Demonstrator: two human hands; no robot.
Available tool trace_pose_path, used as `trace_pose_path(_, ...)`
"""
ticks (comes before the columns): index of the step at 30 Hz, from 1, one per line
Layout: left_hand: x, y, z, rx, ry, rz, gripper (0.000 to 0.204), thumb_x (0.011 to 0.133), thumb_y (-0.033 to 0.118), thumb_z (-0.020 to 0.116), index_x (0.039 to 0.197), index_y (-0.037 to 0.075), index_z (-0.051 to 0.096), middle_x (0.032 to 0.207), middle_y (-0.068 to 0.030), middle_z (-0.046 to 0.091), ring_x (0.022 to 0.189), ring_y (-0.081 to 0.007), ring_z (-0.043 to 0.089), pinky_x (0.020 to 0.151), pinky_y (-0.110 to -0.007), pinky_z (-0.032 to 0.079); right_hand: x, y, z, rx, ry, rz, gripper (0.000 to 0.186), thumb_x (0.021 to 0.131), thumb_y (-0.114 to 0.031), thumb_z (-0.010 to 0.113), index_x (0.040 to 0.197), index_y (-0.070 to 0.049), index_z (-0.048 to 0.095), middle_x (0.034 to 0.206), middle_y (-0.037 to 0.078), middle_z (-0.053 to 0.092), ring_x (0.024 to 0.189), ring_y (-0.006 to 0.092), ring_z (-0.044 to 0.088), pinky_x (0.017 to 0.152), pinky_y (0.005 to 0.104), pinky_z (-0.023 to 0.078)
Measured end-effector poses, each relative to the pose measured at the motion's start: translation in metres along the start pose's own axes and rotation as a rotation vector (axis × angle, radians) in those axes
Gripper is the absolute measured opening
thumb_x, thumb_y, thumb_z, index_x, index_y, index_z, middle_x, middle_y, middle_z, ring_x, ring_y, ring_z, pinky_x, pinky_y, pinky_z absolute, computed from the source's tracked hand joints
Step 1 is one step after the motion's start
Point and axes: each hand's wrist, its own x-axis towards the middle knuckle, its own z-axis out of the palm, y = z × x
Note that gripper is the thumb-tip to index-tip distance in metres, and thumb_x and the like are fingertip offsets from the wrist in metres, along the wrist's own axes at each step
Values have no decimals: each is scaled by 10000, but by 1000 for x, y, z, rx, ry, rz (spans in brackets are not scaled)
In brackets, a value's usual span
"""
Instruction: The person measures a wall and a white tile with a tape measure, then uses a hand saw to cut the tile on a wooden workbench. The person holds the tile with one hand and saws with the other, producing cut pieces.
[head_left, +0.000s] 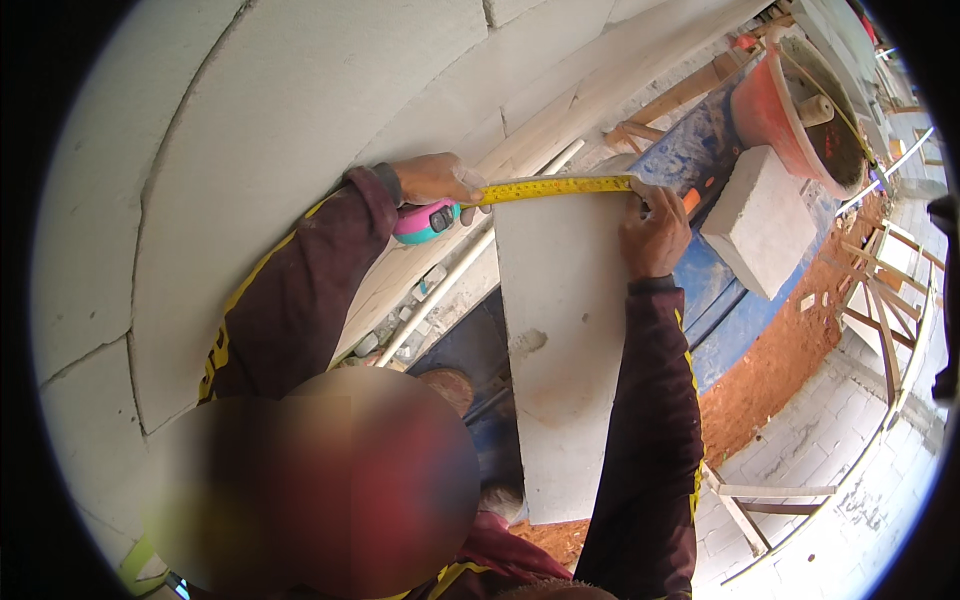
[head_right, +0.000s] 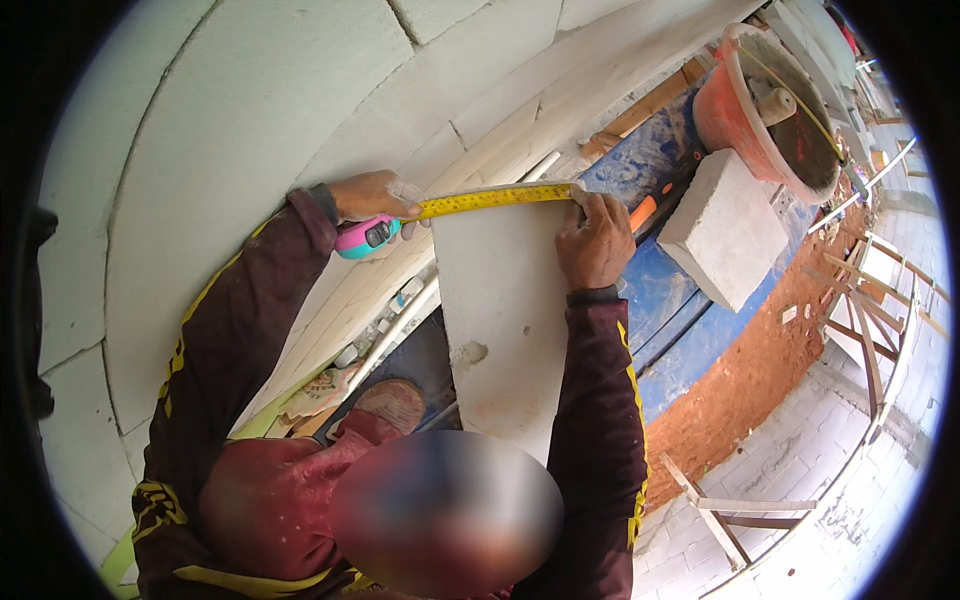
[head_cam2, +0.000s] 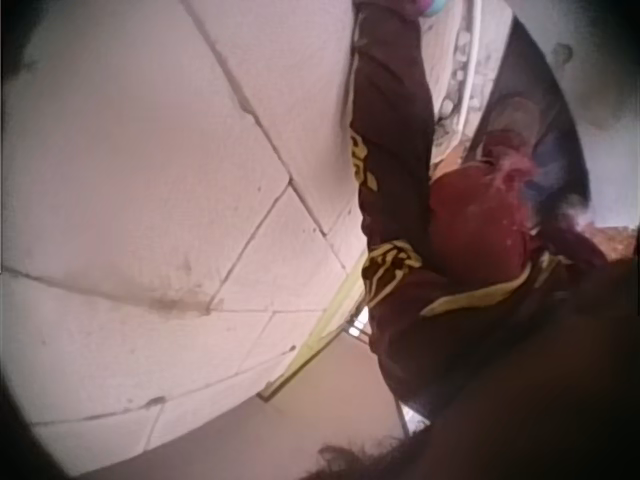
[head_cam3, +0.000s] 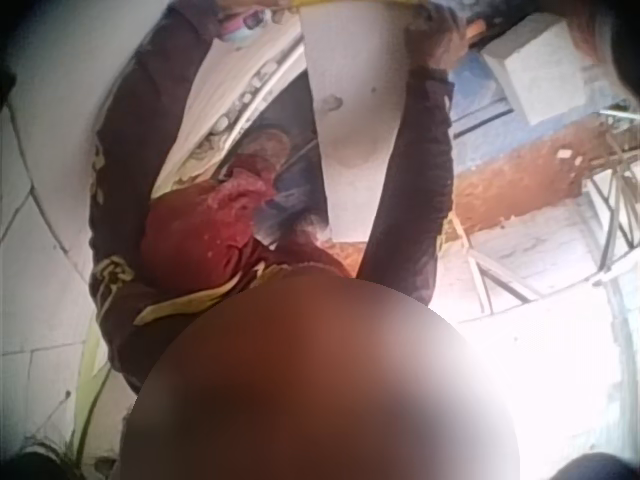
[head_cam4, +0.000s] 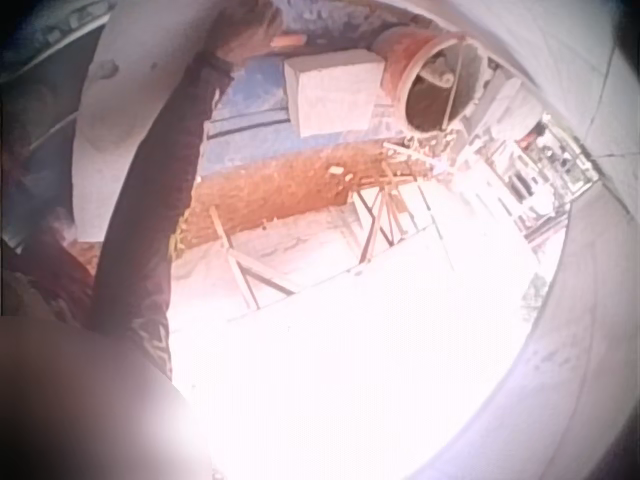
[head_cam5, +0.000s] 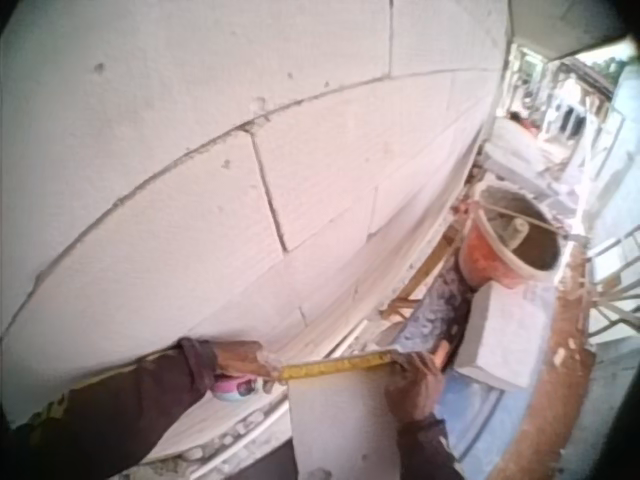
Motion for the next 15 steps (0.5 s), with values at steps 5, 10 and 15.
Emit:
trace_pose_path(5, -1, 3, 0, 5, 7, -10, 281, 979, 273, 595, 1080, 69, 761, 812, 23, 702, 759, -82, 514, 707, -256, 415, 1, -2, 0, -98, -8, -59, 135, 810, -50, 699, 943, -72, 714, 886, 101, 667, 850, 316, 657, 750, 417, 522)
trace_pose_path(10, -5, 10, 2, -52, 21, -44, 284, 985, 254, 604, 1093, 35, 751, 802, 2, 698, 757, -92, 546, 709, -256, 445, 1, -1, -1, -81, -13, -92, 150, 797, -66, 710, 941, -58, 670, 897, 107, 636, 871, 330, 628, 747, 440, 511)
trace_pose_path(15, -3, 8, 4, -165, 15, -126, 298, 1004, 257, 602, 1148, 19, 706, 813, -24, 690, 677, -109, 611, 632, -263, 512, 5, -1, 4, -62, -37, -47, 168, 789, -72, 715, 953, -55, 682, 920, 104, 650, 905, 327, 641, 762, 435, 519)
